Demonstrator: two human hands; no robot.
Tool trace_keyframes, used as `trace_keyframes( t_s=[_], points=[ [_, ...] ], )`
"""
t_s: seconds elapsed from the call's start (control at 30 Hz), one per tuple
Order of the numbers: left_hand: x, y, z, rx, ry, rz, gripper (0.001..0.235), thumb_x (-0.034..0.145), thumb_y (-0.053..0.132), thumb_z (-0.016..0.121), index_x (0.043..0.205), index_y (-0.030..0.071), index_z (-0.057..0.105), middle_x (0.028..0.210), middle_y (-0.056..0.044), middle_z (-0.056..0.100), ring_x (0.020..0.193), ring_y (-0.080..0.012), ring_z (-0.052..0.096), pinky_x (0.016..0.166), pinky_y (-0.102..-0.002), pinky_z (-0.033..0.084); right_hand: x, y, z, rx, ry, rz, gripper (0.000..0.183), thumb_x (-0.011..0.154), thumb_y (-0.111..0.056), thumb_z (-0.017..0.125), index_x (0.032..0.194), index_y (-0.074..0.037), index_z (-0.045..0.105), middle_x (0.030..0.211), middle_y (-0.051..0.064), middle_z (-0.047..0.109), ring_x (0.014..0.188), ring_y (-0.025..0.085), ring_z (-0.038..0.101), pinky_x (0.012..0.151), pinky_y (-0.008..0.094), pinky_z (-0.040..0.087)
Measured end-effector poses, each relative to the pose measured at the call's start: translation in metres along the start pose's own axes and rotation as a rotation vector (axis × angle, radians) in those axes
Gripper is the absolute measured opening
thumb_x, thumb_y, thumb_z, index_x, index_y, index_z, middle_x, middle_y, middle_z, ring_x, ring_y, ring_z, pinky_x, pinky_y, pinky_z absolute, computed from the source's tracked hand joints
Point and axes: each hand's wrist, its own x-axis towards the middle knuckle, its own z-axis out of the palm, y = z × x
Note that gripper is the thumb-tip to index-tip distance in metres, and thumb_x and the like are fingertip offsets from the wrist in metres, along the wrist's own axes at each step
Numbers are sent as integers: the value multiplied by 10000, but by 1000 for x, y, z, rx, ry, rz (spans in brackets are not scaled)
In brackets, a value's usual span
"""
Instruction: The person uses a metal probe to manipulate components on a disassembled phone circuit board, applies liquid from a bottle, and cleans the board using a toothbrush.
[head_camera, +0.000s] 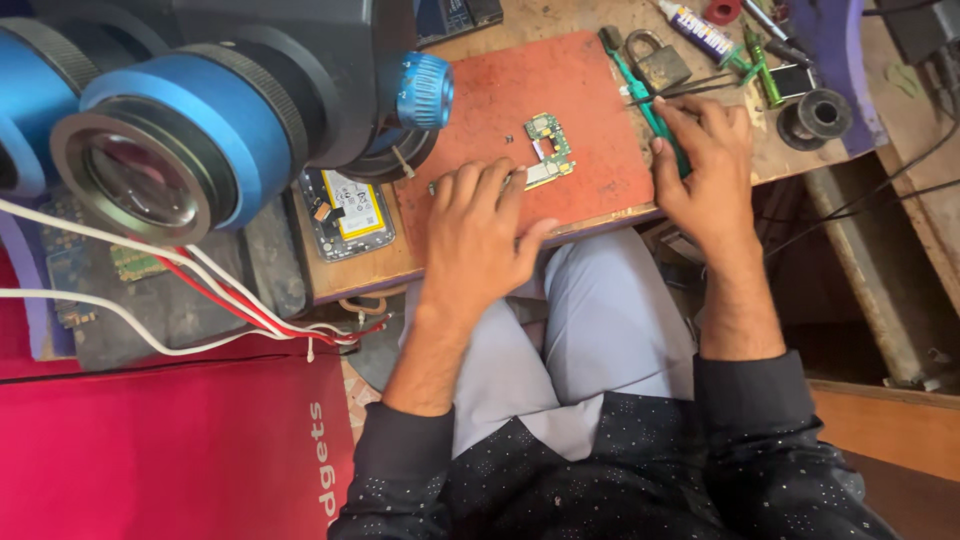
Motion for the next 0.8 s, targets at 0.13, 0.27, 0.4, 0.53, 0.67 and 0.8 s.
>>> trace_keyframes(
  t_s=[0.13,0.27,0.4,0.53,0.67,0.8],
  points=[
    [0,-5,-7,-88,-9,-62,256,915,131,697,1157,50,724,1200,-104,651,1164,-306,592,968,-453,453,-5,1,4,-11,40,6,358,970,-20,684,1325,-38,724,1326,123,651,1187,354,542,1056,454,411],
    [0,-4,-7,-128,5,-108,245,923,103,694,1161,64,735,1140,-67,683,1132,-292,609,976,-450,453,-10,1,6,36,132,36,312,1009,-16,702,1321,-11,697,1278,156,628,1174,349,565,1053,439,450],
    [2,-3,-8,-82,-10,-91,264,900,99,707,1158,53,741,1137,-90,690,1112,-315,609,979,-464,446,-28,0,-6,256,266,128,324,1006,7,690,1328,6,654,1257,159,629,1073,275,629,953,360,517],
    [8,3,-5,-55,-10,-69,239,901,97,717,1136,69,752,1139,-76,689,1125,-313,605,992,-467,449,-71,-1,-46,207,379,175,314,980,27,712,1288,9,654,1194,147,646,1004,232,642,905,310,533],
    [5,11,0,47,-85,-74,233,947,139,722,1172,98,765,1162,-62,679,1130,-316,604,951,-467,438,-106,1,-72,182,306,309,322,953,12,726,1268,13,663,1187,158,670,1030,246,676,924,324,552],
    [3,16,13,170,-88,43,413,980,403,754,1228,74,720,1205,-116,632,1140,-351,576,988,-500,431,-117,-11,-71,132,209,271,394,911,-24,755,1284,27,640,1246,209,647,1129,340,658,966,381,542]
  ],
)
